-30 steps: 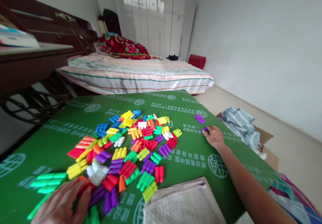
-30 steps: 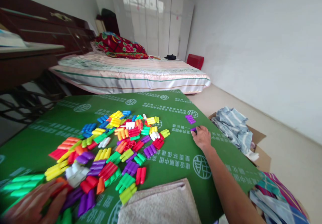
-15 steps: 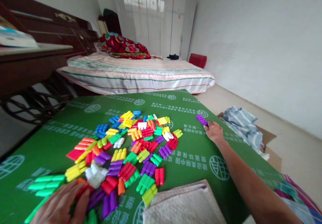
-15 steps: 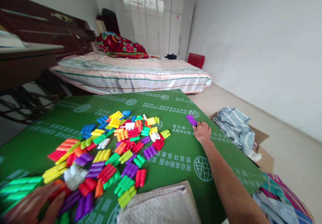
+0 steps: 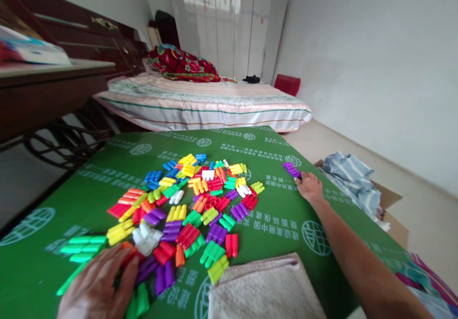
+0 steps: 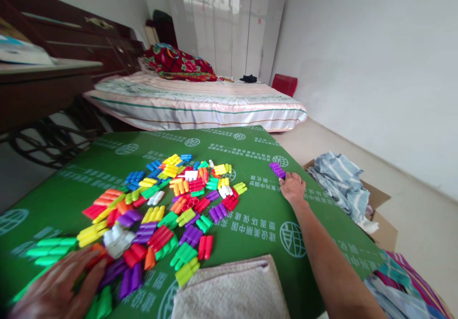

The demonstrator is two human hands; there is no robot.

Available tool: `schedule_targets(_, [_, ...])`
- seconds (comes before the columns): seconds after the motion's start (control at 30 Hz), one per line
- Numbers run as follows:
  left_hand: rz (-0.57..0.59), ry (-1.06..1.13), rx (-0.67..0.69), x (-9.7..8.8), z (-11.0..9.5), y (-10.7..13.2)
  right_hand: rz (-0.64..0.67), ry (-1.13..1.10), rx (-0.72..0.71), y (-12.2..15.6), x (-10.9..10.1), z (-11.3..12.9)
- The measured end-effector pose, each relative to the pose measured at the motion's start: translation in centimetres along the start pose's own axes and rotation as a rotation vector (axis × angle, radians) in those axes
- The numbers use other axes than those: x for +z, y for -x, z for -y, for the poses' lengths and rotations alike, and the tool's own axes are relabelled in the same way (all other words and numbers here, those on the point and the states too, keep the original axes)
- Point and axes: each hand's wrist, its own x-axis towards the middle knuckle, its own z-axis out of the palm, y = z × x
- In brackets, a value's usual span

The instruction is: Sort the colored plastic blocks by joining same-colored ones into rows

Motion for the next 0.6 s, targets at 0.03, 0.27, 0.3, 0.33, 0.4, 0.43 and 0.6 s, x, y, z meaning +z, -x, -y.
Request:
schedule_targets(0.03, [0.001, -0.043, 0.03, -0.3, -0.4, -0.1, 0.002, 0.001, 0.002, 0.1, 0.0, -0.1])
schedule_targets(0.27, [0.006, -0.134, 0.089, -1.7, -2.3, -0.4, -0.16, -0.033, -0.038, 1.8, 0.1, 0.5])
schedule_targets(0.3, [0.009, -0.132, 0.078, -1.7, -2.4, -0.3, -0.199, -0.064, -0.103, 2.5, 0.0, 1.3])
schedule_targets(0.33, [0.015, -0.13, 0.071, -1.7, -2.5, -0.2, -0.228, -0.109, -0.196, 3.4, -0.2, 2.4])
schedule_targets(0.4, [0.016, -0.129, 0.065, -1.7, -2.5, 0.0, -0.243, -0.23, -0.433, 5.6, -0.9, 5.5])
schedule_targets(0.43, [0.011, -0.129, 0.066, -1.7, -2.5, 0.0, -0.236, -0.283, -0.564, 6.8, -1.4, 7.4])
schedule_targets(0.6, [-0.012, -0.129, 0.068, -1.4, -2.4, 0.3, -0.067, -0.247, -1.006, 11.8, -5.0, 18.2])
